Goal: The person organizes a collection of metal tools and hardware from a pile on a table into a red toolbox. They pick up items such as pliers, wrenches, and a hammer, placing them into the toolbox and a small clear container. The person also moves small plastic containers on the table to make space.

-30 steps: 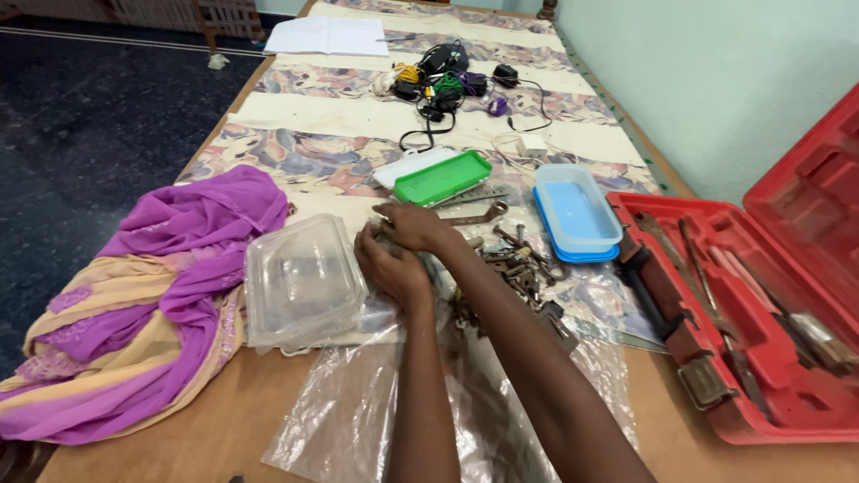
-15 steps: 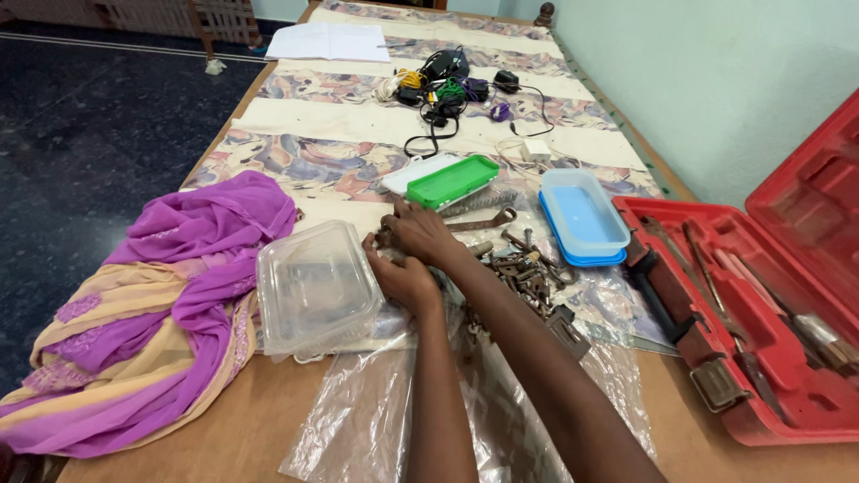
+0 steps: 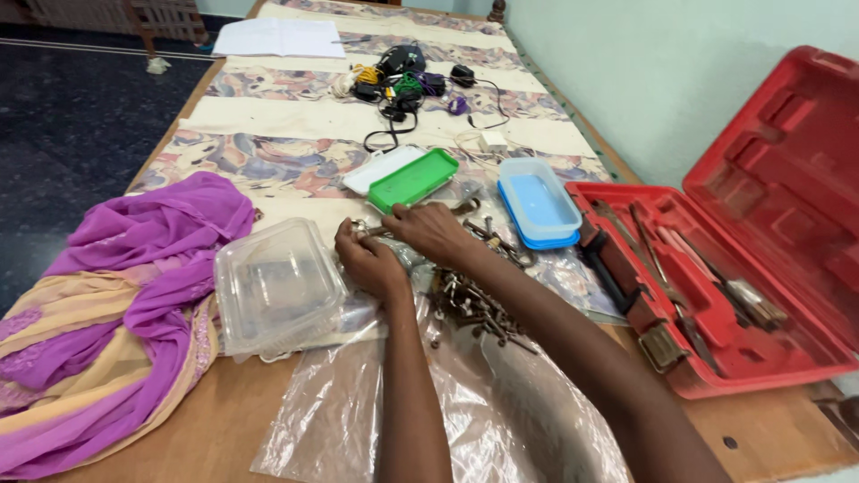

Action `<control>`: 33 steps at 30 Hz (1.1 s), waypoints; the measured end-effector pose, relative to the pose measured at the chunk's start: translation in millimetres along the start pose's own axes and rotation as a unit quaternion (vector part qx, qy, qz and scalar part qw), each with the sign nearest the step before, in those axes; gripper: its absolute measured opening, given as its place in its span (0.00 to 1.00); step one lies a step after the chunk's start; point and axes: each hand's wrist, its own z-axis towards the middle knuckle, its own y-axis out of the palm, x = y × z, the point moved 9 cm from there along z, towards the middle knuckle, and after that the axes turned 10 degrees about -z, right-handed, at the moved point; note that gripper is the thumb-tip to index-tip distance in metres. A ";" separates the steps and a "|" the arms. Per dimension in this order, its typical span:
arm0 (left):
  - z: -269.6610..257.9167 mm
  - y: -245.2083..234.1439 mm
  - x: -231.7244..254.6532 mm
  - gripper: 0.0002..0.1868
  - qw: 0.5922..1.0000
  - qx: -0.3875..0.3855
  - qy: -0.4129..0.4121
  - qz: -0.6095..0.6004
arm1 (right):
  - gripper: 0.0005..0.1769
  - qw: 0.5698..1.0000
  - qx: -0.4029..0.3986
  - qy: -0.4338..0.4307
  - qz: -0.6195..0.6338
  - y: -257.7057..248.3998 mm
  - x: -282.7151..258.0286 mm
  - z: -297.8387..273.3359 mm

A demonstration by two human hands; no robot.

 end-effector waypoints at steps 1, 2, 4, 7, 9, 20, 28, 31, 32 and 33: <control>-0.8 5.2 6.5 0.17 0.999 -0.021 0.023 -0.011 | 0.11 1.000 0.001 0.005 -0.020 -3.7 5.3 -5.0; -3.3 12.5 15.1 0.15 0.998 -0.042 0.047 -0.024 | 0.11 0.999 0.003 0.011 -0.042 -8.0 12.8 -9.7; -10.6 25.1 23.8 0.11 0.994 -0.104 0.031 -0.019 | 0.14 0.997 0.023 0.020 -0.076 -19.2 26.1 -19.4; -21.5 42.9 43.2 0.09 0.979 -0.198 0.040 -0.006 | 0.18 0.990 0.073 0.034 -0.119 -39.0 42.2 -34.0; -28.9 52.0 55.9 0.09 0.968 -0.246 0.055 0.007 | 0.15 0.982 0.098 0.048 -0.152 -53.7 52.4 -43.4; -75.0 77.2 103.9 0.08 0.919 -0.348 0.154 0.102 | 0.07 0.963 0.105 0.195 -0.151 -154.7 135.4 -124.4; -139.4 120.3 159.5 0.19 0.882 -0.414 0.224 0.035 | 0.12 0.919 0.187 0.270 -0.219 -235.6 182.1 -223.5; -177.6 142.3 179.4 0.23 0.855 -0.485 0.180 0.035 | 0.13 0.910 0.186 0.288 -0.232 -248.0 195.2 -262.4; -189.6 150.6 184.7 0.24 0.845 -0.507 0.165 0.042 | 0.13 0.906 0.175 0.298 -0.244 -249.1 200.9 -273.2; -200.6 156.7 193.2 0.25 0.842 -0.515 0.161 0.025 | 0.13 0.902 0.165 0.308 -0.255 -249.0 206.6 -284.3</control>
